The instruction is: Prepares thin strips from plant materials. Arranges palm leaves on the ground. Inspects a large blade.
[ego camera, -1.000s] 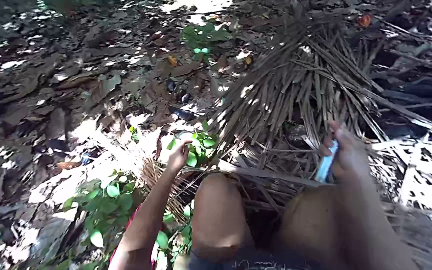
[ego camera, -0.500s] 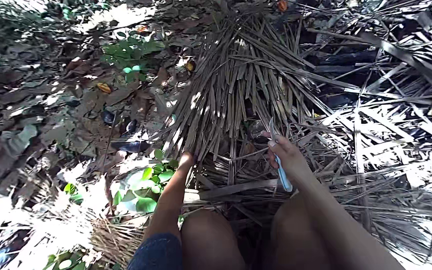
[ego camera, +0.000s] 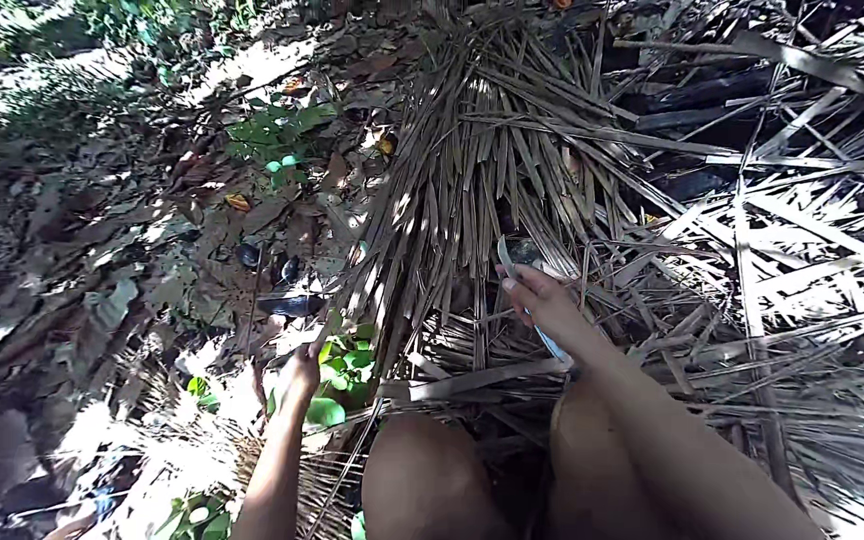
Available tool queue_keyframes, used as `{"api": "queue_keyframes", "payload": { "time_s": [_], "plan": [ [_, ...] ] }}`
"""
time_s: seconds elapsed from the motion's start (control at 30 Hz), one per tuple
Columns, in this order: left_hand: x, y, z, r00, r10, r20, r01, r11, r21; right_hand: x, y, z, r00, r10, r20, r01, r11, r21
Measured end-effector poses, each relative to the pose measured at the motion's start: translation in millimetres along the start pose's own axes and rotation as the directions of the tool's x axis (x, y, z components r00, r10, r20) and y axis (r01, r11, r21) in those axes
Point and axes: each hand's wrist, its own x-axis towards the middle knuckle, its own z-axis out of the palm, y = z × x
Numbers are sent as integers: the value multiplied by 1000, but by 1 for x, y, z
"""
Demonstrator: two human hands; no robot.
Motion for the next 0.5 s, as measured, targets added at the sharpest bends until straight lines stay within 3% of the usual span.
{"api": "queue_keyframes", "payload": {
  "time_s": [0.13, 0.23, 0.3, 0.37, 0.5],
  "plan": [
    [-74, -89, -41, 967, 31, -253, -54, 995, -86, 7, 1, 11, 999, 39, 29, -37, 997, -70],
    [-128, -127, -57, 875, -166, -455, -1, 939, -344, 14, 4, 24, 997, 54, 58, -47, 992, -114],
    [-151, -132, -61, 755, -351, -554, -28, 827, -561, 14, 3, 34, 995, 63, 79, -52, 990, -133],
    [-167, -129, -60, 707, -409, -577, -115, 738, -664, 13, 5, 45, 994, 41, 98, -24, 986, -164],
    [-181, -98, -54, 760, -345, -551, -168, 714, -680, 13, 7, 63, 984, -11, 177, 63, 956, -288]
  ]
}}
